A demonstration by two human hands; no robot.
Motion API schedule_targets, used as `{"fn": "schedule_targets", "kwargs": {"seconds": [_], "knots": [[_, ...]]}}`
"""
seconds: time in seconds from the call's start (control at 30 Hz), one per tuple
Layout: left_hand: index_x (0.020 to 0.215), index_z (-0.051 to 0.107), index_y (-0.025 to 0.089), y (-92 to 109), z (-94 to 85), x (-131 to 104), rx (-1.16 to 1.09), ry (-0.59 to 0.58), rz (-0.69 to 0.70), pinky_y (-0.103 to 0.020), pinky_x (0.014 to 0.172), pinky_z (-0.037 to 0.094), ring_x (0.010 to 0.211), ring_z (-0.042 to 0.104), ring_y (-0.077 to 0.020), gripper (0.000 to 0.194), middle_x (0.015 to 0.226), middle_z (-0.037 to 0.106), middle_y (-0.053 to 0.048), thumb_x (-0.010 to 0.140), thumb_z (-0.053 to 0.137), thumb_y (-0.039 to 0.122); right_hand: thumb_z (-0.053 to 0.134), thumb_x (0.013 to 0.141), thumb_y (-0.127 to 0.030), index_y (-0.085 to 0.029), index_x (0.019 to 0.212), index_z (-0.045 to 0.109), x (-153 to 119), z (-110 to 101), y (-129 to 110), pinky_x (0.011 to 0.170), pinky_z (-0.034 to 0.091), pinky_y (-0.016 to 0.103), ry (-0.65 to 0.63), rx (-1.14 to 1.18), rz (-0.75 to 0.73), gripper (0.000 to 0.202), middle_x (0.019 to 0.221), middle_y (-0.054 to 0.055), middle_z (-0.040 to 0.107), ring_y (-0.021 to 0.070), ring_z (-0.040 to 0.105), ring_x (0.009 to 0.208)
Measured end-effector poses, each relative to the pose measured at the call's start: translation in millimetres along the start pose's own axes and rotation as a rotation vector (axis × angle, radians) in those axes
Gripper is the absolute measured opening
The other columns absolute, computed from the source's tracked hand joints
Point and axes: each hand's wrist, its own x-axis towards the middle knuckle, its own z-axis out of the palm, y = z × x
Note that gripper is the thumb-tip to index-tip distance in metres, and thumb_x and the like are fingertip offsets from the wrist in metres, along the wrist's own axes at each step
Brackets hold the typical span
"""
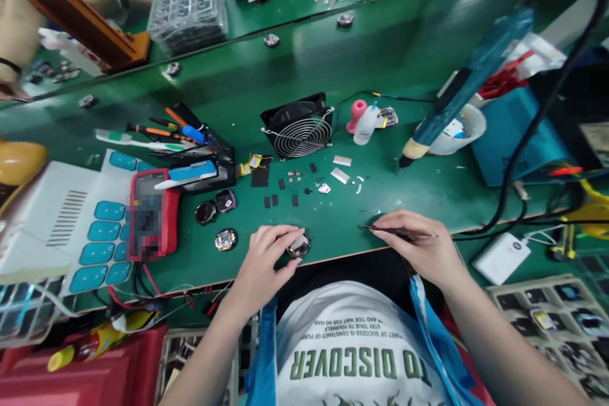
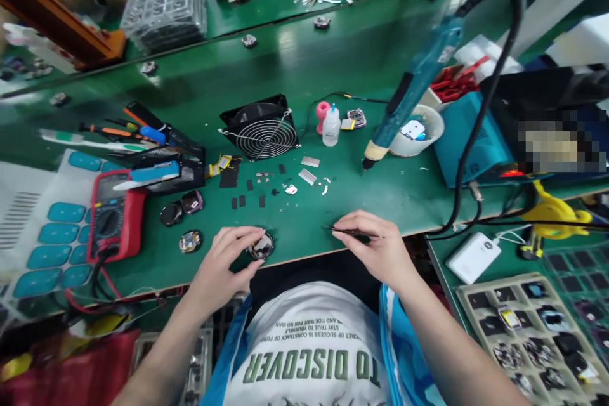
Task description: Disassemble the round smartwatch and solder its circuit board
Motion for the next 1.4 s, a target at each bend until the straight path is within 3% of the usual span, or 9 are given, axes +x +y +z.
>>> {"fn": "schedule_targets", "kwargs": {"seconds": [0.17, 0.27, 0.4, 0.5, 0.6, 0.73, 0.87, 1.03, 1.4], "knots": [[0.147, 0.051, 0.029, 21.5, 32.7, 9.5, 0.116, 0.114, -0.050, -0.041, 0.098, 0.046, 0.113, 0.060, -0.0273, 0.065, 0.125, 0.066, -0.008, 0.088, 0.078, 0.035, 0.074, 0.093, -0.028, -0.020, 0.085, 0.077, -4.4, 4.4, 2.6, 0.070, 0.063, 0.031, 0.064, 0.017, -0.018, 0.012, 0.085, 0.007, 0.079, 0.0201, 0.076, 0.077], [0.159, 0.034, 0.033, 23.5, 31.0, 15.8, 0.054, 0.014, -0.051, -0.045, 0.109, 0.044, 0.130, 0.054, -0.0309, 0.089, 0.143, 0.059, -0.010, 0.085, 0.082, 0.040, 0.069, 0.095, -0.019, -0.021, 0.092, 0.079, -8.1, 5.9, 2.0, 0.075, 0.065, 0.032, 0.063, -0.005, -0.095, 0.011, 0.091, 0.007, 0.080, 0.0205, 0.078, 0.082], [0.159, 0.030, 0.037, 19.4, 24.7, 17.6, -0.029, -0.126, 0.026, -0.047, 0.116, 0.038, 0.143, 0.045, -0.0274, 0.074, 0.146, 0.059, -0.007, 0.096, 0.066, 0.021, 0.065, 0.096, -0.010, -0.024, 0.110, 0.079, -12.3, 4.8, 1.6, 0.081, 0.065, 0.036, -0.017, -0.101, -0.280, 0.025, 0.105, 0.008, 0.080, 0.0222, 0.078, 0.092], [0.152, 0.044, 0.032, 20.5, 31.4, 14.9, 0.031, -0.027, -0.020, -0.049, 0.111, 0.042, 0.132, 0.053, -0.0295, 0.068, 0.130, 0.064, -0.009, 0.092, 0.074, 0.028, 0.065, 0.094, -0.007, -0.025, 0.111, 0.077, -14.6, 5.9, 1.7, 0.082, 0.065, 0.036, -0.013, -0.154, -0.328, 0.028, 0.105, 0.007, 0.080, 0.0222, 0.077, 0.092], [0.150, 0.047, 0.028, 23.6, 36.6, 13.6, 0.069, 0.091, -0.094, -0.049, 0.108, 0.045, 0.125, 0.056, -0.0311, 0.080, 0.125, 0.062, -0.011, 0.081, 0.086, 0.039, 0.068, 0.092, -0.009, -0.024, 0.104, 0.075, -18.6, 11.3, 0.0, 0.080, 0.066, 0.033, 0.065, -0.172, -0.264, 0.021, 0.097, 0.005, 0.080, 0.0217, 0.078, 0.086], [0.158, 0.033, 0.032, 23.8, 30.0, 15.3, -0.016, 0.001, -0.007, -0.047, 0.117, 0.039, 0.143, 0.046, -0.0272, 0.080, 0.148, 0.057, -0.008, 0.090, 0.074, 0.022, 0.072, 0.091, -0.011, -0.023, 0.095, 0.068, -27.7, 27.4, -9.0, 0.078, 0.067, 0.031, 0.134, -0.055, -0.147, 0.014, 0.097, 0.006, 0.081, 0.0220, 0.080, 0.085], [0.155, 0.039, 0.031, 18.6, 29.7, 15.7, -0.020, 0.007, 0.074, -0.047, 0.118, 0.038, 0.140, 0.051, -0.0247, 0.065, 0.138, 0.066, -0.006, 0.096, 0.065, 0.020, 0.069, 0.091, -0.004, -0.021, 0.095, 0.068, -31.7, 52.5, -18.3, 0.088, 0.067, 0.036, 0.003, 0.116, -0.267, 0.017, 0.101, 0.009, 0.081, 0.0250, 0.079, 0.099], [0.144, 0.051, 0.026, 15.6, 37.5, 13.1, 0.038, 0.097, 0.055, -0.046, 0.111, 0.046, 0.128, 0.060, -0.0259, 0.051, 0.129, 0.069, -0.008, 0.096, 0.064, 0.023, 0.068, 0.090, 0.001, -0.018, 0.094, 0.068, -31.2, 72.4, -15.3, 0.103, 0.061, 0.046, 0.008, 0.119, -0.394, 0.019, 0.103, 0.010, 0.080, 0.0243, 0.078, 0.104], [0.142, 0.051, 0.024, 23.1, 40.1, 16.4, 0.106, 0.084, 0.078, -0.043, 0.115, 0.039, 0.131, 0.057, -0.0238, 0.047, 0.134, 0.068, -0.006, 0.097, 0.066, 0.026, 0.065, 0.091, 0.001, -0.016, 0.094, 0.070, -29.8, 62.7, -6.0, 0.105, 0.061, 0.046, -0.080, 0.088, -0.466, 0.018, 0.106, 0.013, 0.080, 0.0239, 0.077, 0.107]]}}
